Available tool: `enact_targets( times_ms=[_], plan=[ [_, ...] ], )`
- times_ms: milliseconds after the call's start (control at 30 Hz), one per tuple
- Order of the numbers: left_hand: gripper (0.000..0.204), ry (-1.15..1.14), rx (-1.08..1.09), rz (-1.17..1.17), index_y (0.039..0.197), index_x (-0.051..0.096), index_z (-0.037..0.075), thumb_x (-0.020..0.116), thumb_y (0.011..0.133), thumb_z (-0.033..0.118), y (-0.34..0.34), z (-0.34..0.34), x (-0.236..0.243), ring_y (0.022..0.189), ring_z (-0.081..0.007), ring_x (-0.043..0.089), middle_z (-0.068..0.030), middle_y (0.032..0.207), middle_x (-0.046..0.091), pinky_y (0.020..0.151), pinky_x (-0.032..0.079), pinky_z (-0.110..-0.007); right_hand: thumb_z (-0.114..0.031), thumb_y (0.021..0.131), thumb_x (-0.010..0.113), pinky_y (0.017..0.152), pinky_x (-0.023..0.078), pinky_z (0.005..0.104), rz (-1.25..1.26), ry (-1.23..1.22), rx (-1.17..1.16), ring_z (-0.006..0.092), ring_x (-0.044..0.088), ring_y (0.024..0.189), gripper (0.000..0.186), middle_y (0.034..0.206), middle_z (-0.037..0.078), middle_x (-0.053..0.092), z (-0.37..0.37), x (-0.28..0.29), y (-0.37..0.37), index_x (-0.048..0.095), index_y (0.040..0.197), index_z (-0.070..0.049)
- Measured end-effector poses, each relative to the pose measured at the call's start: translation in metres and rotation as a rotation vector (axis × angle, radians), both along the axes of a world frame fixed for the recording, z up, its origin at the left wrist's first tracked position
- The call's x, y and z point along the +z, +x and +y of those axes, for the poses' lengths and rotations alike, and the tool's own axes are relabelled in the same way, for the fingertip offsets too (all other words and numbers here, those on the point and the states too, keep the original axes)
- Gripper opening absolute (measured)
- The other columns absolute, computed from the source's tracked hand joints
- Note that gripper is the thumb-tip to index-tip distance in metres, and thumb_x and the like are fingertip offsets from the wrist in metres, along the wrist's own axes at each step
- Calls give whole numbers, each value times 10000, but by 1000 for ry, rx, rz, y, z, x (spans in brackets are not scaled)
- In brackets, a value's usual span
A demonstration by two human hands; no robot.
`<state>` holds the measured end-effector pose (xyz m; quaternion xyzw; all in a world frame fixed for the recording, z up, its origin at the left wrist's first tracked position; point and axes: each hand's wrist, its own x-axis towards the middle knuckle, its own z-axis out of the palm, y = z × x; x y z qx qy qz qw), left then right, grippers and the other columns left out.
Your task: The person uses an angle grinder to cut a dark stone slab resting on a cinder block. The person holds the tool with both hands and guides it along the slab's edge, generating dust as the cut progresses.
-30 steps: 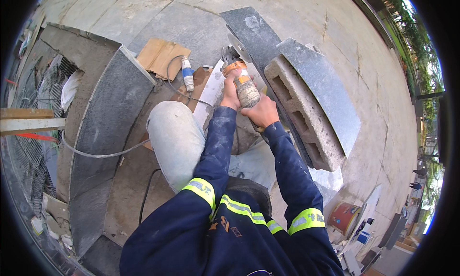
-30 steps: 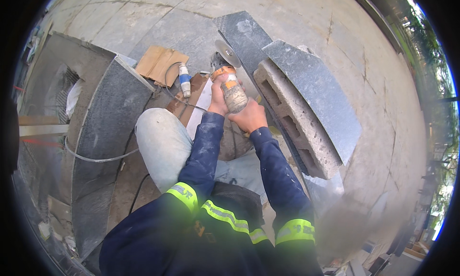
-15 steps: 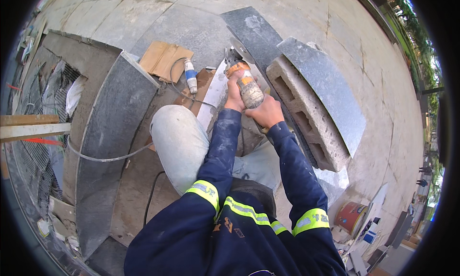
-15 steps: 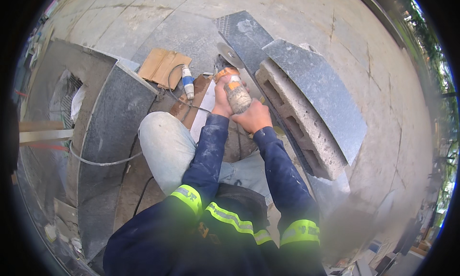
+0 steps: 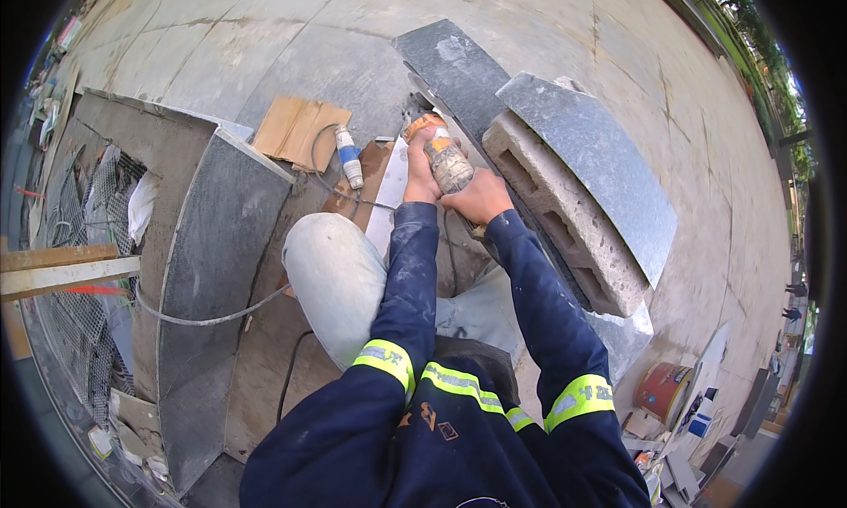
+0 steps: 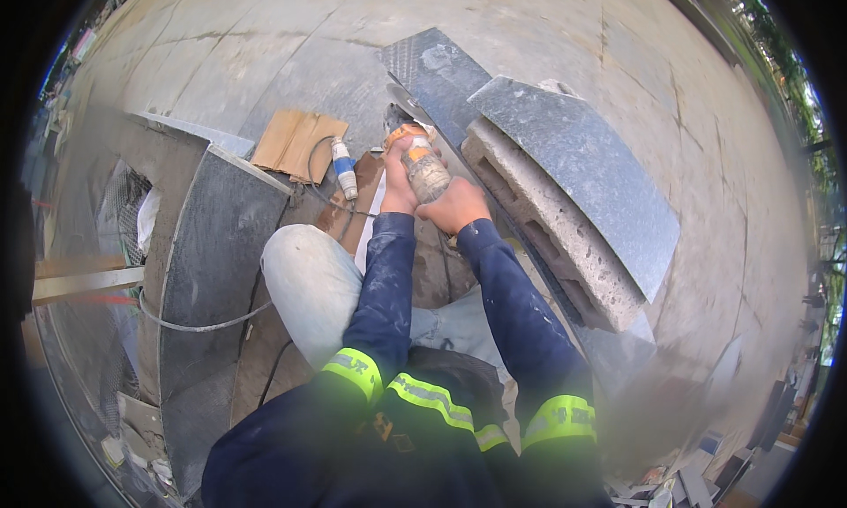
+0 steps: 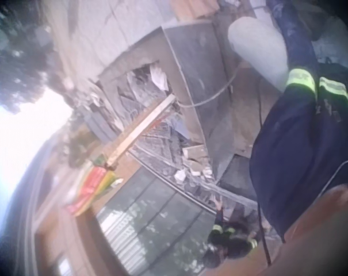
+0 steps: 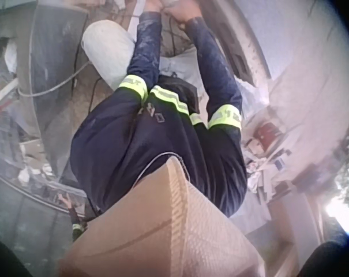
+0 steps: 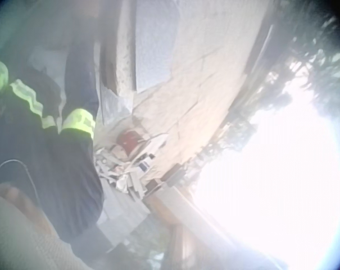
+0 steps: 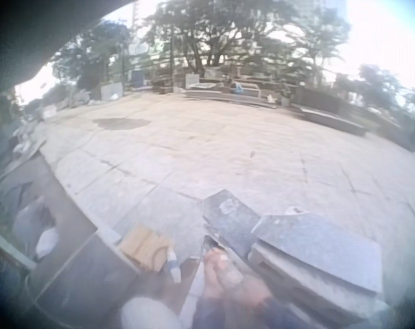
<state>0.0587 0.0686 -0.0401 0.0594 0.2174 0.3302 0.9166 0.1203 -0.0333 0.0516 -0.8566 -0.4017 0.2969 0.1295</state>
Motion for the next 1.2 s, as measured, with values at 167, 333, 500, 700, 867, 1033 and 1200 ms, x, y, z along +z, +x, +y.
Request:
enact_targets(
  times_ms=[167, 333, 500, 700, 867, 1033, 1200],
  plan=[
    [478, -1, 6, 1, 1061, 450, 38, 649, 742, 333, 4, 4, -4, 651, -292, 618, -156, 800, 578, 608, 566, -415, -343, 526, 784, 776, 531, 347, 28, -18, 7, 312, 667, 859, 565, 911, 218, 671, 4, 2, 5, 660, 918, 44],
    [475, 25, 2, 4, 1061, 448, 45, 646, 743, 336, 4, 4, -5, 642, -284, 613, -148, 793, 574, 594, 564, -415, -344, 525, 787, 777, 531, 347, 33, -21, 15, 313, 664, 863, 570, 916, 213, 670, 3, -3, 6, 657, 921, 45],
    [471, -7, 5, 0, 1064, 441, 35, 633, 753, 333, 3, -1, 0, 648, -292, 615, -147, 789, 572, 582, 559, -411, -342, 529, 784, 771, 520, 354, 138, 44, 80, 320, 662, 852, 565, 908, 207, 669, -5, -10, 16, 653, 919, 46],
    [465, -14, -31, -44, 1066, 481, 31, 606, 769, 366, -3, -9, -4, 694, -313, 633, -161, 824, 595, 592, 560, -430, -339, 540, 771, 772, 507, 365, 252, 4, 51, 319, 659, 848, 564, 899, 215, 668, -19, -10, 17, 646, 925, 53],
    [455, 12, -24, -40, 1056, 479, 39, 610, 769, 367, -8, -19, -1, 688, -313, 632, -156, 822, 595, 587, 561, -430, -341, 548, 754, 784, 507, 364, 208, 28, 44, 327, 656, 856, 558, 900, 220, 666, -29, 8, 4, 645, 928, 52],
    [446, 36, -31, -50, 1058, 473, 44, 608, 772, 359, -12, -26, 5, 684, -311, 633, -152, 823, 593, 581, 560, -426, -352, 552, 747, 793, 507, 366, 174, 24, 23, 337, 654, 860, 563, 900, 227, 662, -37, 14, -1, 639, 930, 51],
    [452, 7, -20, -1, 1076, 454, 47, 601, 776, 352, -15, -35, 12, 683, -312, 637, -158, 837, 590, 583, 563, -427, -361, 560, 743, 802, 506, 373, 173, 26, 24, 346, 652, 876, 574, 909, 233, 660, -46, 16, -4, 630, 940, 54]
  ],
)
